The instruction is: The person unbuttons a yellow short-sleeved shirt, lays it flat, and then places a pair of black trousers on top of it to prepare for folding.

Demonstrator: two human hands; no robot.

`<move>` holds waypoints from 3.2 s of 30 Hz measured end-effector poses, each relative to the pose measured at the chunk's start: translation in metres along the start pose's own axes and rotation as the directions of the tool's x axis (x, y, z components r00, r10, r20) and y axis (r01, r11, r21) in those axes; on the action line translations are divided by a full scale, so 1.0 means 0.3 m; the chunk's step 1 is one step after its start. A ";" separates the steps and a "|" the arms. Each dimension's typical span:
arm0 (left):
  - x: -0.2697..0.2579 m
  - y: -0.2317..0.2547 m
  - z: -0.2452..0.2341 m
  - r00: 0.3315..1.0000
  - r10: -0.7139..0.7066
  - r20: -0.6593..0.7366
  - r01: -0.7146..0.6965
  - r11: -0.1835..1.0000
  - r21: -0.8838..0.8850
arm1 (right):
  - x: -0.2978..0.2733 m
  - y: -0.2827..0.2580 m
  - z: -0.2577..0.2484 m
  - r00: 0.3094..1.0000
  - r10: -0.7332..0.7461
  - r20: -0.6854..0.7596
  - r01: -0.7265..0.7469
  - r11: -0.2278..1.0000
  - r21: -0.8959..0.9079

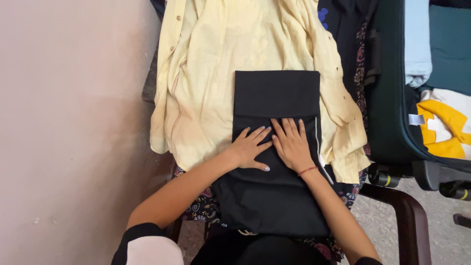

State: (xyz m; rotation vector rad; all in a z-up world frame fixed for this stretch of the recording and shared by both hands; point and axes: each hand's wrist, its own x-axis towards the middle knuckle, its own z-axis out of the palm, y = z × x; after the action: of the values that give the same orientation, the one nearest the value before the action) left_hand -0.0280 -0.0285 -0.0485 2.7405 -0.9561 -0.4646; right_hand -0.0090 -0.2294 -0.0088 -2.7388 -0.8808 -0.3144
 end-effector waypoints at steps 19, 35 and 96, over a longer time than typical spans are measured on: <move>-0.021 0.012 -0.046 1.000 0.017 -0.011 -0.018 0.999 -0.048 | 0.534 0.222 0.079 0.992 0.095 -0.083 -0.099 0.994 -0.054; -0.044 0.015 -0.097 0.998 -0.022 -0.063 0.020 0.999 -0.037 | 0.338 0.175 0.075 0.964 0.171 -0.204 -0.133 0.973 0.187; 0.208 -0.188 -0.237 0.936 -0.342 -0.078 0.338 0.939 -0.063 | 0.525 0.268 0.212 0.994 0.071 -0.082 -0.070 0.997 0.012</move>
State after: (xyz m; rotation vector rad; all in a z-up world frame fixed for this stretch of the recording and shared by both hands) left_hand 0.0755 -0.0185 -0.0129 2.8613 -0.4405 -0.4097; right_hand 0.1720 -0.1887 -0.0388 -2.7198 -0.7609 -0.4049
